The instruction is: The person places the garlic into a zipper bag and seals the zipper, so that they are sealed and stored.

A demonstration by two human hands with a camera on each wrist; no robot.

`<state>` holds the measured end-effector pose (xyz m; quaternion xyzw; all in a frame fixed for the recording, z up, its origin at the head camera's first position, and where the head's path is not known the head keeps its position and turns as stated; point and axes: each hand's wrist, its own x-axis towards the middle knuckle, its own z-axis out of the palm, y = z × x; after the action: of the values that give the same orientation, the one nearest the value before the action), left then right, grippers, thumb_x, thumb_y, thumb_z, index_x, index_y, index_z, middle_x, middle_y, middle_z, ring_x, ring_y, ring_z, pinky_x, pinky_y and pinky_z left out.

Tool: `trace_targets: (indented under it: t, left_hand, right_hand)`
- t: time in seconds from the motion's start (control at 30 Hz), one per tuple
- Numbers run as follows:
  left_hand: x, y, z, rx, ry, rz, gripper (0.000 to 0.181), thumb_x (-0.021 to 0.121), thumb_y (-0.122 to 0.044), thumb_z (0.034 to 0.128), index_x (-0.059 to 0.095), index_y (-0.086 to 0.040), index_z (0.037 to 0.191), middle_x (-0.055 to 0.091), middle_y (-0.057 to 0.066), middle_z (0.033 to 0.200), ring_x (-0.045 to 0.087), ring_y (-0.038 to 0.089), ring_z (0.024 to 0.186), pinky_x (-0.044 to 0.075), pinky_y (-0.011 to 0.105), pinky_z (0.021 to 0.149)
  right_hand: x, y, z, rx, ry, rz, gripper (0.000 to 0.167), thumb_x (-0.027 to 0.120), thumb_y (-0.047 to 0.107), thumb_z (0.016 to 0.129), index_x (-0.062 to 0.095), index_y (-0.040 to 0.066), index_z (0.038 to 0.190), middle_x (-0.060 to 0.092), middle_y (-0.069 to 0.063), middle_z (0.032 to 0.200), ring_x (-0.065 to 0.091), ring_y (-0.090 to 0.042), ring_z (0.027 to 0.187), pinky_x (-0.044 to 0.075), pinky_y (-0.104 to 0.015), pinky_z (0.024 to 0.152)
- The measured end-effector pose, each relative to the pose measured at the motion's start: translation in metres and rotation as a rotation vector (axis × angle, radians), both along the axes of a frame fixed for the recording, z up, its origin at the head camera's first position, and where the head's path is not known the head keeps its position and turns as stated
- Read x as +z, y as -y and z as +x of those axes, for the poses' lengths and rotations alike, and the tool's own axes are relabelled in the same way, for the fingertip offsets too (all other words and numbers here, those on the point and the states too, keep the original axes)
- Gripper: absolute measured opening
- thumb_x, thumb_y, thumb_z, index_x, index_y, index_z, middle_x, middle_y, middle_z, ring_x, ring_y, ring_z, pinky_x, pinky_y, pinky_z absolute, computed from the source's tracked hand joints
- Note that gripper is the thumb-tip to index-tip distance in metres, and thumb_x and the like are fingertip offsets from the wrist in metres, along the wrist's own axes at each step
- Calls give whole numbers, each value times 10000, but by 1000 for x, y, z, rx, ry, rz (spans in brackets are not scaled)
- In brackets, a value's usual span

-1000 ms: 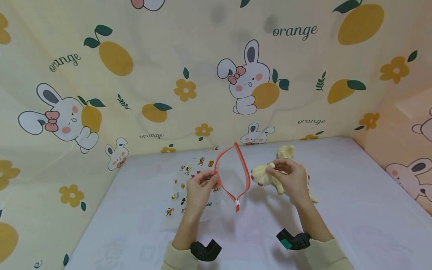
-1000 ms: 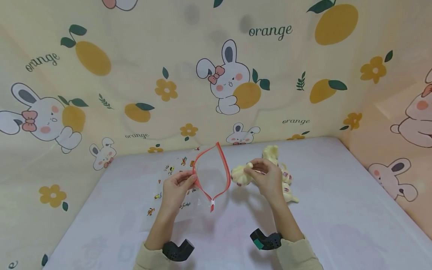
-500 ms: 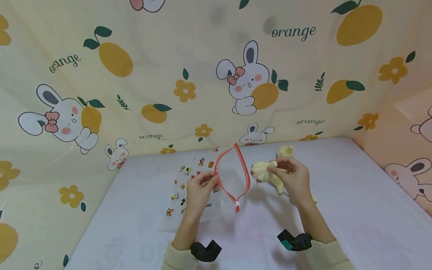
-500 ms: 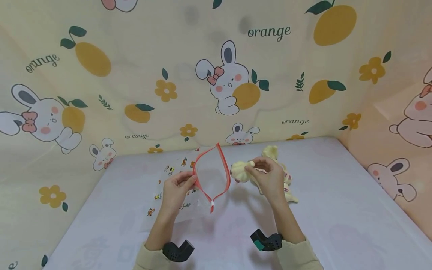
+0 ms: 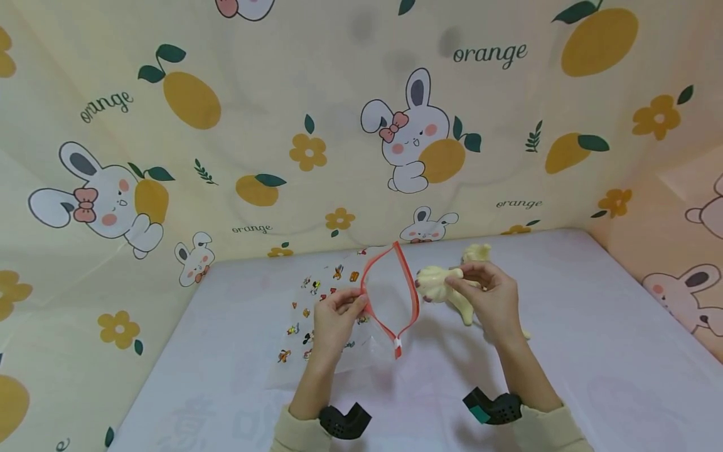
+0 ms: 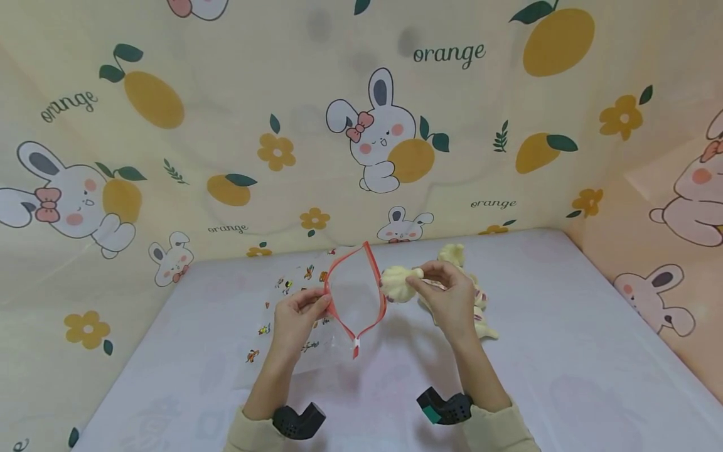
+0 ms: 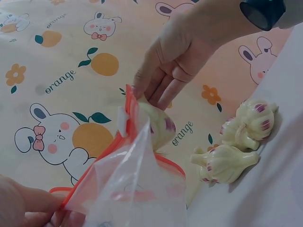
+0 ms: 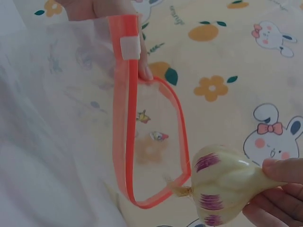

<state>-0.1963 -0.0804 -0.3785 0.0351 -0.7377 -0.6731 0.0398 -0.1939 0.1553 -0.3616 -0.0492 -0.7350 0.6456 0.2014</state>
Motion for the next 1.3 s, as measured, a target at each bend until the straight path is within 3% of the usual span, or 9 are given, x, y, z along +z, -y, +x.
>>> trace_targets:
  t: [0.4,0.77,1.3]
  left_hand:
    - [-1,-3,0,-18,-14,-10,222,674,-84,891,678,53,1066,730,199,970,641,2,705,582,126,672]
    - [-1,-5,2,-17,-15,-5,225,680,-90,888,681,51,1063,730,206,973,645,12,714,591,139,683]
    - [-1,-3,2,-20,-25,8,236,681,-88,887,675,64,1067,735,184,955,644,-5,714,588,135,686]
  right_hand:
    - [3,3,4,22,-27,39,257,759,21,797,627,-69,998,632,321,766,609,79,809,519,-69,677]
    - [2,10,6,84,-107,-2,236,759,-18,782,627,-108,955,668,266,784,626,47,799,552,-89,645]
    - [-12,23,1,162,-62,-13,243,759,1,786,613,-84,961,653,260,784,617,63,814,558,-98,679]
